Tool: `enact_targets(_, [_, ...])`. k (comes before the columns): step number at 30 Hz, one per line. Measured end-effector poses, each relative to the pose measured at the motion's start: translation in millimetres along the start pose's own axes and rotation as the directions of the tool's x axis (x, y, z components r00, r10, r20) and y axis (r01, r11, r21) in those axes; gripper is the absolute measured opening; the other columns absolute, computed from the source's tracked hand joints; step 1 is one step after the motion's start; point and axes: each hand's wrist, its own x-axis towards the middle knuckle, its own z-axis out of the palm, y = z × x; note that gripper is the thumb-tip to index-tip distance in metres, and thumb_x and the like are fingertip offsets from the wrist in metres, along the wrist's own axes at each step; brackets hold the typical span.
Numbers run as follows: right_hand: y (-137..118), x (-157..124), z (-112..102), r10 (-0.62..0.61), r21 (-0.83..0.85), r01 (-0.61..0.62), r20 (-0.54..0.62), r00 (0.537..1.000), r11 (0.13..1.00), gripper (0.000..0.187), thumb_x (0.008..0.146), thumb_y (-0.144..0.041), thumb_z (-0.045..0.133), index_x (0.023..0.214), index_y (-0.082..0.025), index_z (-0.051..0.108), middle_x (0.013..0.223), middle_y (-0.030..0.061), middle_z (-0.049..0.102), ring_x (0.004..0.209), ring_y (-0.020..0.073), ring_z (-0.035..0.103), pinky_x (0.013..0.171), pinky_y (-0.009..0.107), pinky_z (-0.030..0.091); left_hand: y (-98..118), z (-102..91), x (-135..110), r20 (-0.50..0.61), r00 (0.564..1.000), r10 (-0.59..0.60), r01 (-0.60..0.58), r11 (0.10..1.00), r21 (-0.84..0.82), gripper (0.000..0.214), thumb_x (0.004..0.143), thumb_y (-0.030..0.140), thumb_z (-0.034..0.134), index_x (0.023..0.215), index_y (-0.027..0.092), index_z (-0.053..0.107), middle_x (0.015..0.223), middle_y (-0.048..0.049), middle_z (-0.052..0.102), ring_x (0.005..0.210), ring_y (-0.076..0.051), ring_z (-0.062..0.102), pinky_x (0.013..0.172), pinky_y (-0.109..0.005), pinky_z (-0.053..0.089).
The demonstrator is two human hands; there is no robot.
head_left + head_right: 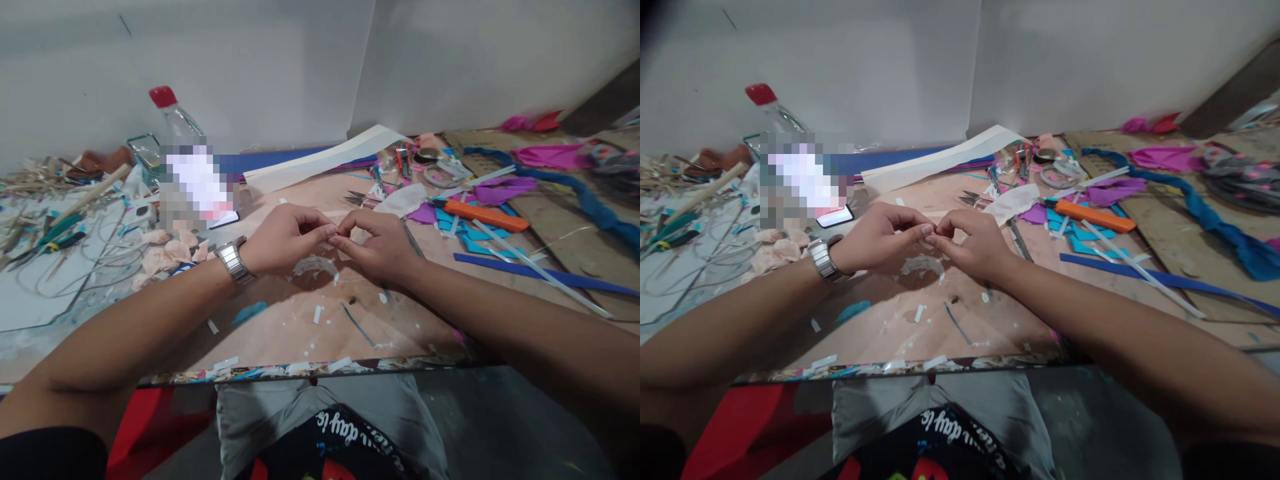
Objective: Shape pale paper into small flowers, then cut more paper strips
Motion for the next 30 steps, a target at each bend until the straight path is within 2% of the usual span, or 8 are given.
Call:
enact_targets(7, [0.2, 0.5, 0.3, 0.003, 0.011, -0.004, 0.028, 1.000, 1.000, 0.027, 0.092, -0.039, 0.070, 0.074, -0.020, 0.065, 0.071, 0.0021, 0.071, 0.066, 0.0165, 0.064, 0.066, 0.030, 0.044, 1.3, 0.3, -0.3, 0.006, 1.000, 0.008, -0.008, 1.000, 0.007, 0.029, 0.096, 0.036, 0.062, 0.092, 0.014, 0.079, 0.081, -0.0045, 0.077, 0.070, -0.013, 0.061, 0.065, -0.026, 0.042])
enact_targets(13, [0.0, -0.2, 0.2, -0.018, 0.031, 0.015, 0.110, 0.994, 0.999, 0.033, 0.093, -0.043, 0.069, 0.070, -0.020, 0.062, 0.065, 0.0000, 0.068, 0.062, 0.0145, 0.061, 0.063, 0.028, 0.041, 2.3, 1.3, -2.2, 0.030, 0.999, 0.023, -0.027, 0.991, 0.129, 0.033, 0.098, 0.038, 0.060, 0.083, 0.014, 0.077, 0.070, -0.0008, 0.070, 0.062, -0.010, 0.053, 0.060, -0.026, 0.035])
enact_targets(23, [-1.2, -0.6, 1.4, -0.032, 0.018, 0.030, 0.086, 0.996, 0.999, 0.033, 0.093, -0.040, 0.070, 0.069, -0.019, 0.062, 0.064, -0.0002, 0.067, 0.061, 0.0134, 0.060, 0.064, 0.028, 0.040, 2.7, 0.5, -1.7, 0.036, 0.999, 0.023, -0.028, 0.988, 0.151, 0.033, 0.098, 0.037, 0.058, 0.081, 0.015, 0.076, 0.067, 0.0001, 0.067, 0.060, -0.010, 0.051, 0.059, -0.026, 0.035])
enact_targets(30, [1.0, -0.7, 2.5, -0.020, 0.004, 0.020, 0.073, 0.997, 1.000, 0.038, 0.093, -0.046, 0.071, 0.067, -0.020, 0.062, 0.063, -0.0004, 0.067, 0.062, 0.0142, 0.060, 0.065, 0.029, 0.040, 2.2, 0.8, -1.8, 0.046, 0.999, 0.027, -0.034, 0.988, 0.149, 0.034, 0.098, 0.037, 0.056, 0.084, 0.014, 0.076, 0.069, -0.0009, 0.069, 0.061, -0.011, 0.052, 0.059, -0.026, 0.036])
